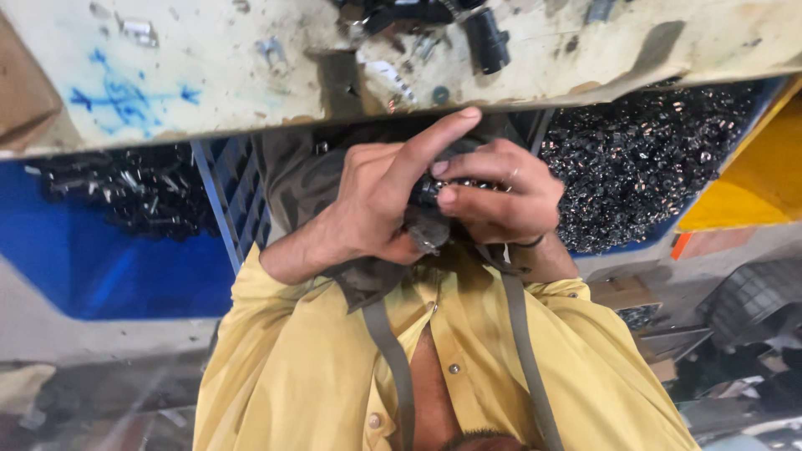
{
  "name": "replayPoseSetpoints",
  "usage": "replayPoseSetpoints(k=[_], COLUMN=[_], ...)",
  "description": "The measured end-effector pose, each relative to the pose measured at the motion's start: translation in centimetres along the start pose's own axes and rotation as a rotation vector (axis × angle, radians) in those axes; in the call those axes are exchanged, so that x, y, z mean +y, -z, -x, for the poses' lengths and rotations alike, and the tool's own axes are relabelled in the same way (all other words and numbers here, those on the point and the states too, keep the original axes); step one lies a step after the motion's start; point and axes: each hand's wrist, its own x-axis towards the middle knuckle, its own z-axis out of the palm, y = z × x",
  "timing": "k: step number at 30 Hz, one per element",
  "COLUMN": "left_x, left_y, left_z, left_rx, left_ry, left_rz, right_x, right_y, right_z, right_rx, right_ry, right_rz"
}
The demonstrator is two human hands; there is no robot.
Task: The person wipes small black cylindrical fittings one at a time with a gray abrasive pad, rubbing each part by hand and placing the wiped fittings onto the workbench and into a cardboard tray, with bins of parts around the bench.
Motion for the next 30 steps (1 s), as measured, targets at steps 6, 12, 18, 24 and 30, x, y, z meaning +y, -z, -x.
replayPoseSetpoints(k=[6, 12, 18, 24, 30], left_x=[-0.2, 0.1, 0.6, 0.7, 0.7], left_y=[0.0, 0.3, 0.8, 1.3, 1.2], left_z=[0.2, -0.2, -0.5, -0.4, -0.3], left_rx=[-0.050, -0.057, -0.110, -0.258, -0.223], left_ry=[-0.031, -0.033, -0.125, -0.076, -0.008], left_rz=[-0.019, -0.075, -0.117, -0.248, -0.191], right_x=[-0.3, -0.5, -0.7, -0.6, -1.1], right_y=[-0.1, -0.2, -1.2, 1.9, 2.4], right_z=[-0.9, -0.3, -0.3, -1.7, -3.5], right_rx=[-0.068, -0.096, 0.010, -0.318, -0.404], right_ry=[-0.098, -0.072, -0.031, 0.039, 0.035], right_rz=[-0.057, -0.010, -0.063, 0.041, 0.070])
